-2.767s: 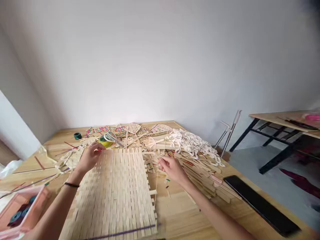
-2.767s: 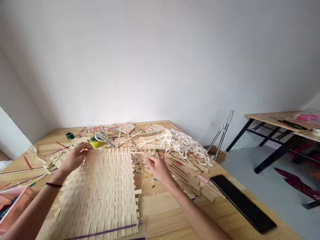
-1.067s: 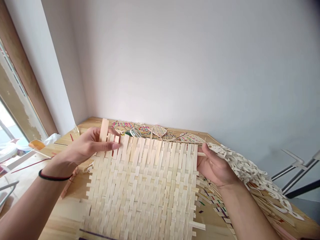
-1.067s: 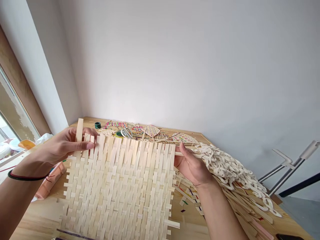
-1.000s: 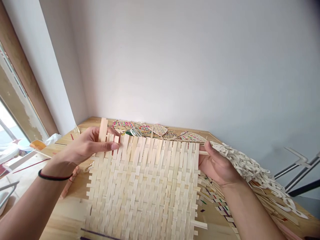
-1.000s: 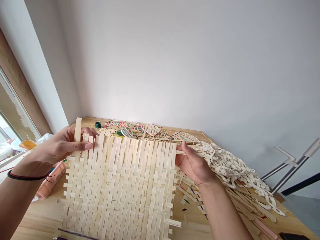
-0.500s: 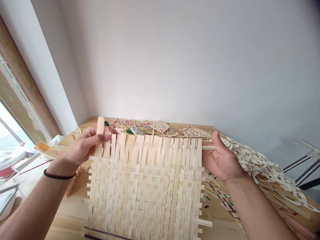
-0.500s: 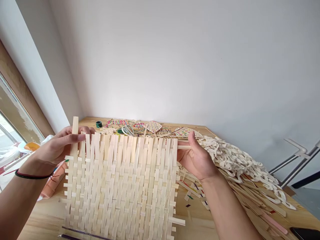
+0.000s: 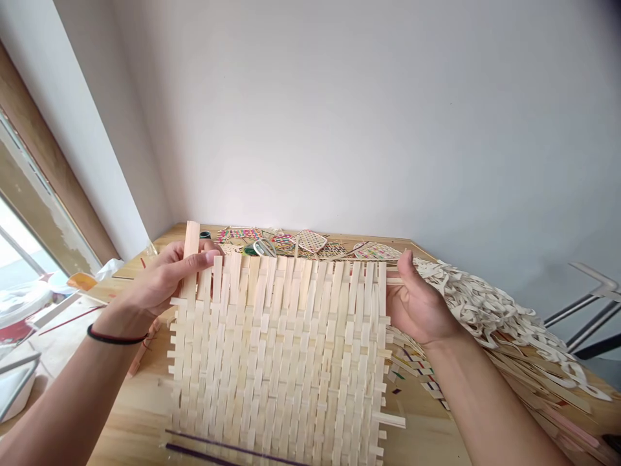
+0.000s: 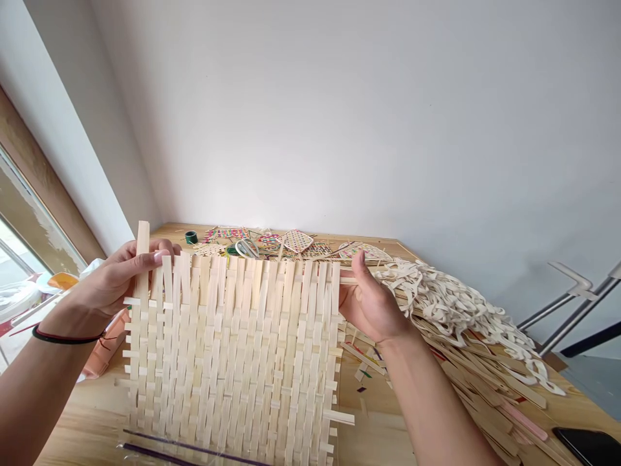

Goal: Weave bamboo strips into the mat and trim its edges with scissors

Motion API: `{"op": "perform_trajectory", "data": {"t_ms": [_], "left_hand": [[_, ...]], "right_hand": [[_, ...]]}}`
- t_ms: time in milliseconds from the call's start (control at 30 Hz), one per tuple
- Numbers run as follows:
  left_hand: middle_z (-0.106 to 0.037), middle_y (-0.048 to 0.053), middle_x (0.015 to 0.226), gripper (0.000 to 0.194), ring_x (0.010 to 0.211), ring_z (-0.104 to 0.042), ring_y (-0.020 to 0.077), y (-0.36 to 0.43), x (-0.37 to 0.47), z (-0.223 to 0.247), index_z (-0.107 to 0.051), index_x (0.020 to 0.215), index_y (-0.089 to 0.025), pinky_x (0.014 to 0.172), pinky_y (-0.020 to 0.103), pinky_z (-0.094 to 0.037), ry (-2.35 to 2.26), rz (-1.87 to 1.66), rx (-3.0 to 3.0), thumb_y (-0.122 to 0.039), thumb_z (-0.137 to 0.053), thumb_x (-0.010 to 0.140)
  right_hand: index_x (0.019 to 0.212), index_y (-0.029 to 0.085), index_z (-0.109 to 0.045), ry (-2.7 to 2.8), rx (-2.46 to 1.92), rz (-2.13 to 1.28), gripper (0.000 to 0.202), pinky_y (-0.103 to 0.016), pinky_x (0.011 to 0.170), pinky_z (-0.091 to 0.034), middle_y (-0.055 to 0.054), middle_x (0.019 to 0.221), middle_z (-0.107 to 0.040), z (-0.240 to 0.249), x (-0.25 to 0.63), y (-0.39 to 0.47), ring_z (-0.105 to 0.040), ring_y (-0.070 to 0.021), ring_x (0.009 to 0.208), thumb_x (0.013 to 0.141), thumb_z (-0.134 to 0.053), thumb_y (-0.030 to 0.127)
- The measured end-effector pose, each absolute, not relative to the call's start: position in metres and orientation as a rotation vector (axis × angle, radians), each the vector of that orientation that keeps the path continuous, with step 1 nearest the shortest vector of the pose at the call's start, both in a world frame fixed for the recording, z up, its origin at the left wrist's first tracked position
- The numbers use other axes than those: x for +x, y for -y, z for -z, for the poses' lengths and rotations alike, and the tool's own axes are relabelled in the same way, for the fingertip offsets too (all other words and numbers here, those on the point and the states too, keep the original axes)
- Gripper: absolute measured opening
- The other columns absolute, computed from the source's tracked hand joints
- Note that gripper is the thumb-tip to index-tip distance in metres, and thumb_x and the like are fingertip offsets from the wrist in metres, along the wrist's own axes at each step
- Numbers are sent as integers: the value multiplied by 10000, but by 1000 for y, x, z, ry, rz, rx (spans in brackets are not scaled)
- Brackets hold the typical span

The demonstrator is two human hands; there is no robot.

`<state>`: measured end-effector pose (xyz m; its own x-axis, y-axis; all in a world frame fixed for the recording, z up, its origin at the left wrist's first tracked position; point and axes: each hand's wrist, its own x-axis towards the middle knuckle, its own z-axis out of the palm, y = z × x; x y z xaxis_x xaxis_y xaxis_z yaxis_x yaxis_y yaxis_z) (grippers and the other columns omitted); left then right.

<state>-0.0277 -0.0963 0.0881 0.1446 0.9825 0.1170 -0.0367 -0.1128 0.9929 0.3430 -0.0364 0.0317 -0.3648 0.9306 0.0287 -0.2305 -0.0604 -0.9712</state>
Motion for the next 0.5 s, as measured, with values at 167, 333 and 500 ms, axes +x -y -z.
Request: {"op": "perform_trajectory", "data": {"t_ms": [167,333,500], "left_hand": [[-633,-15,629,346,533,-591,121,98,-33,-93,-653,700,-188,491,232,-468,-1030,-1169,1395,-451,-849,810],[-718,35,677,271,623,-687,178,99,-39,-96,-729,709,-171,589,288,-557,-1062,-1195,1415,-400,-851,788],[-745,35,710,260,632,-690,161,100,-41,-95,-762,731,-173,599,270,-541,-1077,-1175,1379,-393,-866,822]], "right_hand": [[1238,250,-810,1284,-873,-1441,848,-532,1106,-577,-121,1182,-835,-28,342,36,-681,-410,1346,802,-588,943],[1272,271,-799,1296,-913,-1235,797,-539,1093,-581,-103,1228,-825,-26,342,34,-673,-415,1352,831,-609,906],[1280,285,-793,1295,-923,-1220,791,-545,1081,-589,-96,1218,-829,-26,339,36,-679,-416,1342,825,-615,907]]}}
